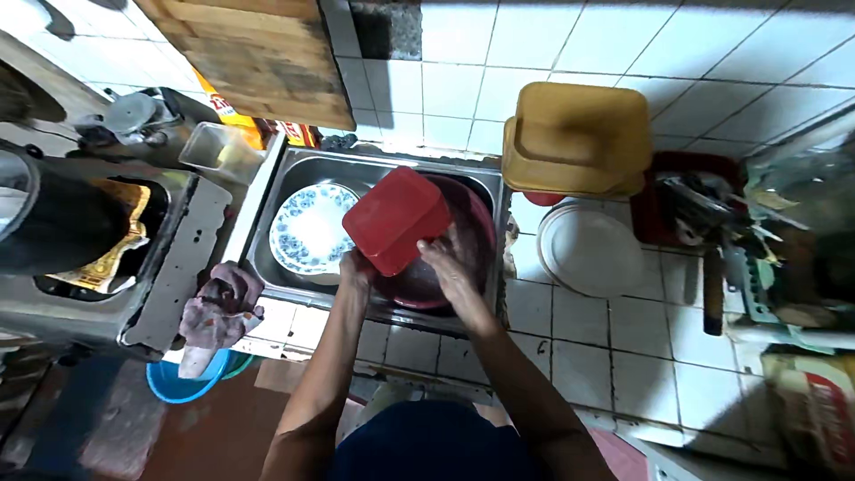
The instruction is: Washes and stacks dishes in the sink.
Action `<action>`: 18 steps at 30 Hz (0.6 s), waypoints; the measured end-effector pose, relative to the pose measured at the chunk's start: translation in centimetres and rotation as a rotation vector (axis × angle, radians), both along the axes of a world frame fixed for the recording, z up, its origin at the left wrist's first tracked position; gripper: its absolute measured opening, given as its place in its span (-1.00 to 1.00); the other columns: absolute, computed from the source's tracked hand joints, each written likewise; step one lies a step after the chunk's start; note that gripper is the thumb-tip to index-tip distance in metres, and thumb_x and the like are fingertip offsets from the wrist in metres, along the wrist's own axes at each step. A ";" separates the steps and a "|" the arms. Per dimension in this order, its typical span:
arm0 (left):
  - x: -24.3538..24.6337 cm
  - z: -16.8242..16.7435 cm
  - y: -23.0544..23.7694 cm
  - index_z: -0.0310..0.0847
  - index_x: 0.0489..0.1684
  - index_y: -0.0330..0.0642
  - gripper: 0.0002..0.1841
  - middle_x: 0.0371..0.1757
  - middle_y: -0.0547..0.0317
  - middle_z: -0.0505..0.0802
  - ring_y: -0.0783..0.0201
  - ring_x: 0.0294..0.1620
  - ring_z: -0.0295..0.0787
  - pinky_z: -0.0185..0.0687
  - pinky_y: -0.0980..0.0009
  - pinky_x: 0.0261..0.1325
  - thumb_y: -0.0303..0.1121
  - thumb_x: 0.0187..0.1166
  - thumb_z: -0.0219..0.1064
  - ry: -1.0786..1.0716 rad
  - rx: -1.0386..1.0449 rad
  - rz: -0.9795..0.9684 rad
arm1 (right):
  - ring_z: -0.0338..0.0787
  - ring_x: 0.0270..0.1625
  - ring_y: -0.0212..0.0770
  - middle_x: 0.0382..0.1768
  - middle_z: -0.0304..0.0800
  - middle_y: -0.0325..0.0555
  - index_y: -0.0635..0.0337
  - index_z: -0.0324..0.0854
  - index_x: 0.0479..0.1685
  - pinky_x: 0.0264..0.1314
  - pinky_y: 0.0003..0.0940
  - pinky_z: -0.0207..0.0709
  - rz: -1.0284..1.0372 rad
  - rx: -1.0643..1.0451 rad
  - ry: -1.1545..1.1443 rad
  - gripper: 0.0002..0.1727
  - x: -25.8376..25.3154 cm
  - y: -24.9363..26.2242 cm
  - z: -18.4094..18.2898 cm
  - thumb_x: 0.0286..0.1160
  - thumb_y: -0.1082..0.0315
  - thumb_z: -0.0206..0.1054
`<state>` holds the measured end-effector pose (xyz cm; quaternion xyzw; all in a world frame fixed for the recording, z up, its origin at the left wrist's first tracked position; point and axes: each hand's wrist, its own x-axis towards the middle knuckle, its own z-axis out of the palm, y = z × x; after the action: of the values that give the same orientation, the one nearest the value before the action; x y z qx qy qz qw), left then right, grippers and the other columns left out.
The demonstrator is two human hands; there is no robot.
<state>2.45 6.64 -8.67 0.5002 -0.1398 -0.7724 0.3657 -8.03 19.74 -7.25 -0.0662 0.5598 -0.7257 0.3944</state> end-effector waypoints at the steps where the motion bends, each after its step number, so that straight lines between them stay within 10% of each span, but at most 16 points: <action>1: -0.3 0.1 0.4 0.45 0.12 -0.12 -0.69 -0.13 0.09 0.74 0.20 -0.15 0.72 0.71 0.17 -0.13 -0.15 0.86 -0.12 0.015 0.019 0.019 | 0.71 0.34 -0.14 0.49 0.57 -0.02 -0.05 0.14 0.81 0.36 -0.11 0.66 -0.019 -0.060 -0.030 -0.04 1.0 -0.8 -0.7 0.33 0.56 0.53; 8: -1.3 -0.3 2.9 0.49 -0.08 -0.02 -0.63 -0.34 0.18 0.74 0.25 -0.33 0.75 0.73 0.22 -0.29 -0.06 0.88 -0.19 0.059 -0.031 0.072 | 0.78 0.14 -0.37 0.12 0.81 -0.21 0.09 0.60 0.38 0.21 -0.27 0.70 -0.129 -0.182 0.010 -0.63 3.6 -3.2 -0.8 0.62 0.35 0.38; 12: -0.9 -0.3 2.6 0.48 -0.06 -0.09 -0.65 -0.26 0.10 0.75 0.18 -0.26 0.75 0.72 0.13 -0.23 -0.15 0.85 -0.20 0.046 -0.106 0.109 | 0.70 0.26 -0.30 0.27 0.75 -0.15 0.04 0.60 0.43 0.32 -0.15 0.61 -0.114 -0.028 -0.040 -0.54 4.0 -3.8 -0.4 0.73 -0.01 0.25; 15: 0.5 0.7 1.4 0.47 0.06 -0.13 -0.67 -0.18 0.07 0.75 0.18 -0.17 0.74 0.73 0.11 -0.13 -0.18 0.87 -0.19 -0.067 -0.243 0.149 | 0.73 -0.12 -0.18 -0.06 0.71 0.02 0.20 0.55 0.32 -0.03 -0.14 0.68 0.078 0.098 -0.036 -0.29 3.3 -4.8 -1.6 0.79 -0.28 -0.09; 18: 3.3 1.7 -1.8 0.55 0.05 -0.21 -0.65 -0.20 0.07 0.79 0.19 -0.18 0.79 0.76 0.11 -0.10 -0.20 0.87 -0.11 -0.261 -0.460 0.205 | 0.87 -0.29 -0.18 -0.29 0.86 0.08 0.45 0.68 0.00 -0.10 -0.21 0.79 0.380 0.219 0.272 -0.38 0.1 -5.9 -4.4 0.94 0.05 -0.13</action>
<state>5.73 4.80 -6.95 0.5107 -0.3058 -0.6085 0.5247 -7.95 13.81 -11.64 -0.2240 0.6605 -0.5581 0.4495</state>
